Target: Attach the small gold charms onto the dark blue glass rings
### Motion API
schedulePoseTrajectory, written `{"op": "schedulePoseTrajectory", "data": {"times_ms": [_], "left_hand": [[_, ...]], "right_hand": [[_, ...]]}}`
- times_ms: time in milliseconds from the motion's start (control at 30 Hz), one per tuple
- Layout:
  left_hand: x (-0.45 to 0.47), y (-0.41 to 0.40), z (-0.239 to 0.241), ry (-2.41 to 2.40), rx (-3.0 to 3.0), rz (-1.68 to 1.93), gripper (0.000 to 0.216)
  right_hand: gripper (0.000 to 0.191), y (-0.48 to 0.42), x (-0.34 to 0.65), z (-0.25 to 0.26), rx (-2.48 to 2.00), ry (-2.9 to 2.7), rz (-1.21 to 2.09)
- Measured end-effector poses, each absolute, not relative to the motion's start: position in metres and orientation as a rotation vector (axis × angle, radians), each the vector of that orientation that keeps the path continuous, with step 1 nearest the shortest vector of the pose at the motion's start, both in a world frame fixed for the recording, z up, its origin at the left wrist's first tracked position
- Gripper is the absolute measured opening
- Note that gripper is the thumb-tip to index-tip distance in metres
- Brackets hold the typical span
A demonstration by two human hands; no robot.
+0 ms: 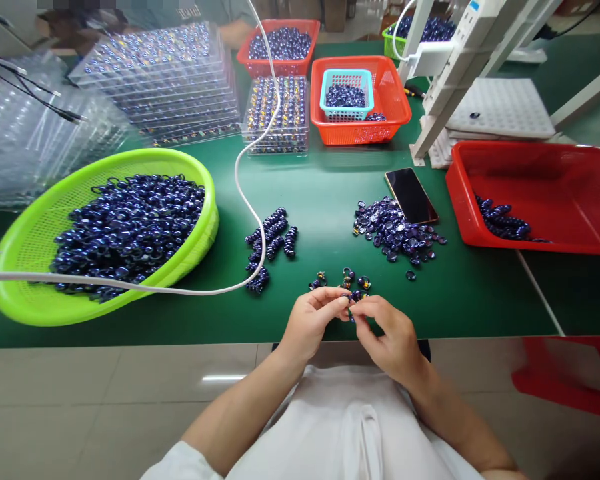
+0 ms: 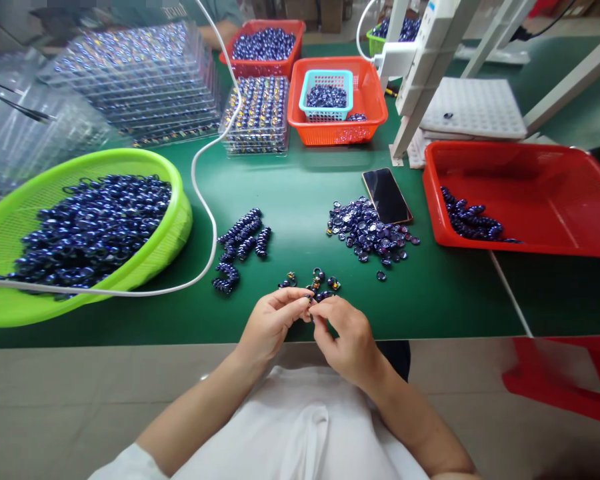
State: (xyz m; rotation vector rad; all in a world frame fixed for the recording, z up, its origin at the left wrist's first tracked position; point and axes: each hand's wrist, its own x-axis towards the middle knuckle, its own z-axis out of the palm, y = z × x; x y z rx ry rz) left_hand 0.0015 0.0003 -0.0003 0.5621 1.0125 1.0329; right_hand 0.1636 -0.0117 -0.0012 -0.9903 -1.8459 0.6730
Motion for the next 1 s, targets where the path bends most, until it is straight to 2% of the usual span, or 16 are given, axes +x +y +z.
{"op": "schedulePoseTrajectory", "data": {"times_ms": [200,300,400,600,800,1000], "left_hand": [[0.002,-0.005,0.007,1.064,0.673,1.020,0.019],[0.002,-0.005,0.012,1.055,0.683,1.004,0.021],[0.002,-0.006,0.014,1.057,0.689,0.997,0.022],[0.000,-0.007,0.016,1.120,0.777,0.995,0.020],[0.000,-0.011,0.017,1.151,0.893,1.012,0.019],[-0.001,-0.012,0.019,1.182,1.161,1.044,0.017]], "right_hand": [[0.024,-0.012,0.174,0.008,-0.957,-1.539,1.305],[0.024,-0.012,0.177,0.006,-0.935,-1.465,1.388],[0.024,-0.010,0.179,0.002,-0.984,-1.542,1.242],[0.035,-0.008,0.180,0.003,-0.997,-1.752,0.738],[0.041,-0.009,0.177,0.004,-0.918,-1.820,0.592],[0.031,-0.008,0.177,0.007,-0.933,-1.853,0.522]]}}
